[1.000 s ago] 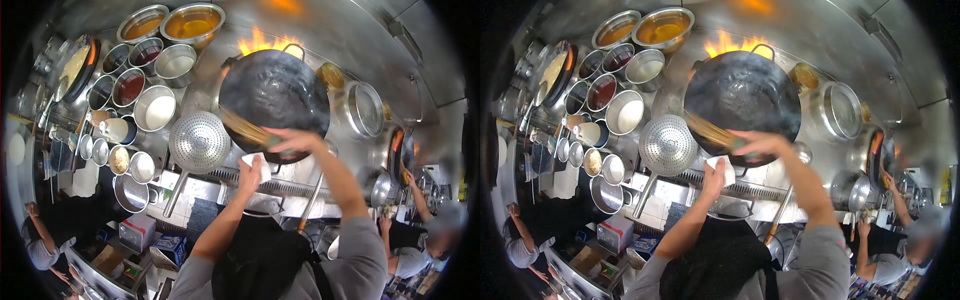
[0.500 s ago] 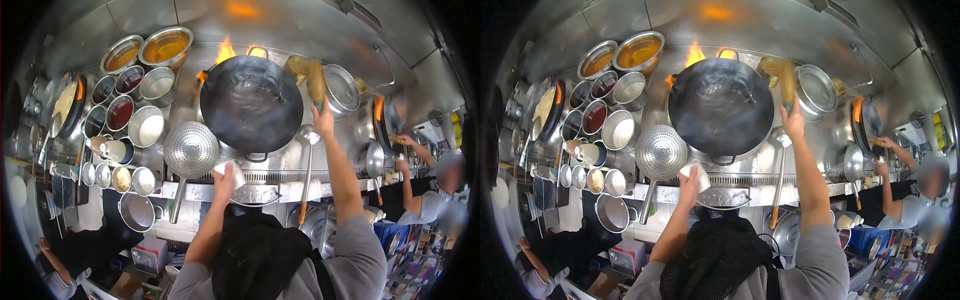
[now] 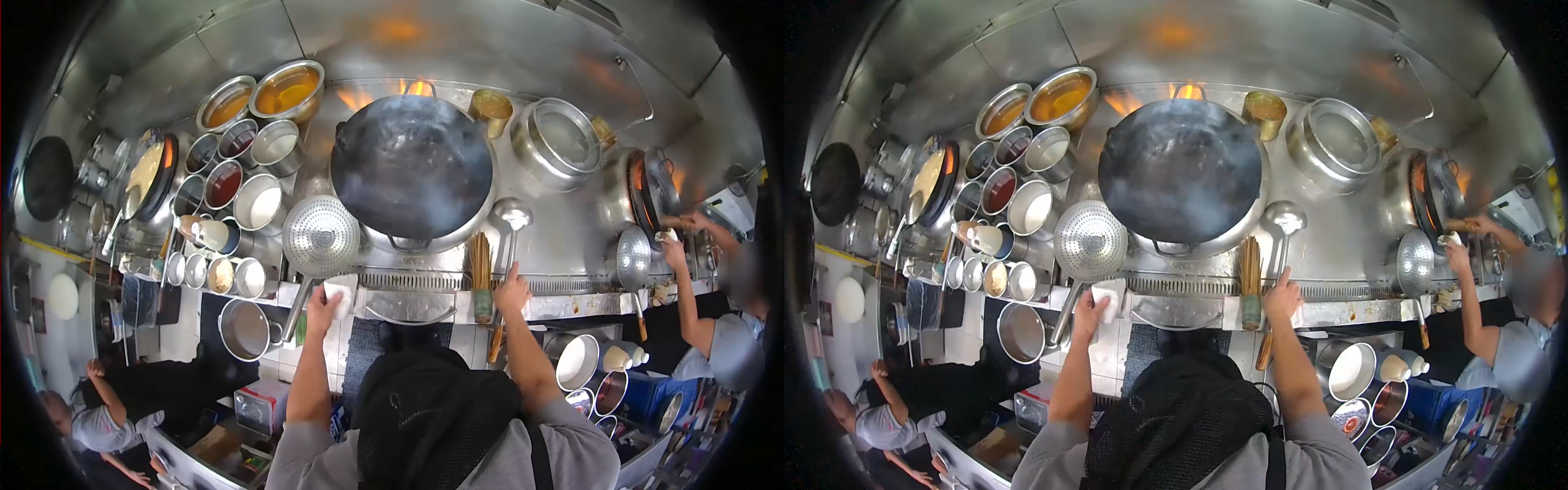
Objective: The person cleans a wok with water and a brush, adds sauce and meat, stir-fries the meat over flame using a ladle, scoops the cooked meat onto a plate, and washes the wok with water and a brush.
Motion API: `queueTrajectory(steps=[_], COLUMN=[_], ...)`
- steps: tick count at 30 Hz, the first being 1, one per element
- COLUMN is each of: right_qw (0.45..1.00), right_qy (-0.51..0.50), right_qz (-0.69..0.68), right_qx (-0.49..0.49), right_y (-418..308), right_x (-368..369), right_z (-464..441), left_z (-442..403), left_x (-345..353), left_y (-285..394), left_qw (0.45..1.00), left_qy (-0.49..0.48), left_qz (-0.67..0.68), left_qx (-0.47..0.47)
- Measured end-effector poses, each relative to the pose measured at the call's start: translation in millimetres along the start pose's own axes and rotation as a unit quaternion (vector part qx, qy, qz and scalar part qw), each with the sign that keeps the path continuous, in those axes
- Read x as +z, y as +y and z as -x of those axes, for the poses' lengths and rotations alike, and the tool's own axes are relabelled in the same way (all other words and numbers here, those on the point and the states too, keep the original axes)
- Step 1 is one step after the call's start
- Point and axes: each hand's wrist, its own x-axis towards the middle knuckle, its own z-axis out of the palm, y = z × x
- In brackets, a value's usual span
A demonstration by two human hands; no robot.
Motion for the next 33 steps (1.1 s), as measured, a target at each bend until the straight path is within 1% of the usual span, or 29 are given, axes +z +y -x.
queueTrajectory(steps=[1,2,3,4,5,6,7,9,10,11,13,14,15,16,17,18,19,20,21,23,24,25,27,28,29,31,32,33], right_qw=[0.993,0.997,0.997,0.995,0.987,0.988,0.988,0.987,0.984,0.986,0.978,0.961,0.938,0.935,0.929,0.907,0.874,0.884,0.883,0.882,0.882,0.881,0.875,0.873,0.87,0.883,0.881,0.888], right_qy=[-0.118,-0.068,-0.07,-0.07,-0.071,-0.041,-0.042,-0.064,-0.102,-0.097,0.05,0.089,0.127,0.1,0.071,0.032,-0.008,0.016,0.003,-0.022,-0.051,-0.078,-0.123,-0.137,-0.151,-0.129,-0.127,-0.169], right_qz=[0.012,-0.003,-0.004,-0.075,-0.145,-0.15,-0.147,-0.148,-0.142,-0.138,-0.155,-0.185,-0.213,-0.244,-0.274,-0.358,-0.441,-0.399,-0.404,-0.413,-0.406,-0.4,-0.385,-0.372,-0.359,-0.296,-0.297,-0.241], right_qx=[0.013,-0.022,-0.031,-0.015,0.0,-0.019,-0.028,0.007,0.024,0.015,-0.132,-0.187,-0.241,-0.238,-0.237,-0.221,-0.203,-0.244,-0.238,-0.227,-0.233,-0.241,-0.268,-0.284,-0.301,-0.34,-0.347,-0.353], right_y=[7,11,15,20,19,22,30,43,46,45,49,29,-6,-54,-103,-136,-166,-175,-206,-268,-303,-340,-415,-453,-490,-552,-581,-606], right_x=[2,6,-2,-14,-25,-28,-25,-25,-27,-30,-24,-44,-86,-152,-218,-256,-275,-259,-261,-264,-263,-262,-250,-243,-234,-205,-198,-194], right_z=[-10,-13,-16,-19,-22,-15,-6,1,-3,-16,-46,-72,-106,-117,-109,-90,-79,-79,-63,-30,-24,-28,-44,-50,-58,-82,-93,-104], left_z=[1,0,0,1,4,10,18,43,57,68,102,112,119,124,130,130,126,128,126,132,131,131,130,127,124,118,118,120], left_x=[1,3,3,3,5,5,5,-3,-7,-10,-16,-20,-26,-31,-39,-54,-72,-86,-98,-119,-133,-145,-170,-183,-193,-209,-216,-222], left_y=[0,1,0,-5,-13,-24,-33,-53,-64,-74,-74,-91,-110,-125,-142,-178,-218,-253,-271,-270,-271,-267,-255,-262,-265,-267,-268,-268], left_qw=[1.0,0.997,0.988,0.985,0.986,0.981,0.972,0.972,0.968,0.963,0.972,0.972,0.971,0.974,0.976,0.978,0.976,0.975,0.973,0.961,0.952,0.952,0.929,0.924,0.924,0.919,0.92,0.919], left_qy=[0.006,0.025,0.045,0.034,0.043,0.108,0.171,0.195,0.212,0.227,0.208,0.209,0.208,0.195,0.182,0.143,0.105,0.122,0.139,0.16,0.158,0.161,0.18,0.18,0.184,0.217,0.216,0.22], left_qz=[-0.002,-0.072,-0.14,-0.142,-0.139,-0.133,-0.126,-0.085,-0.08,-0.075,-0.096,-0.105,-0.114,-0.113,-0.112,-0.131,-0.15,-0.131,-0.11,0.033,0.048,0.054,0.073,0.118,0.122,0.142,0.159,0.164], left_qx=[-0.003,0.019,0.041,0.087,0.084,0.091,0.098,0.095,0.107,0.121,0.054,0.039,0.024,-0.009,-0.042,-0.081,-0.116,-0.132,-0.148,-0.222,-0.256,-0.255,-0.313,-0.317,-0.313,-0.298,-0.287,-0.283])
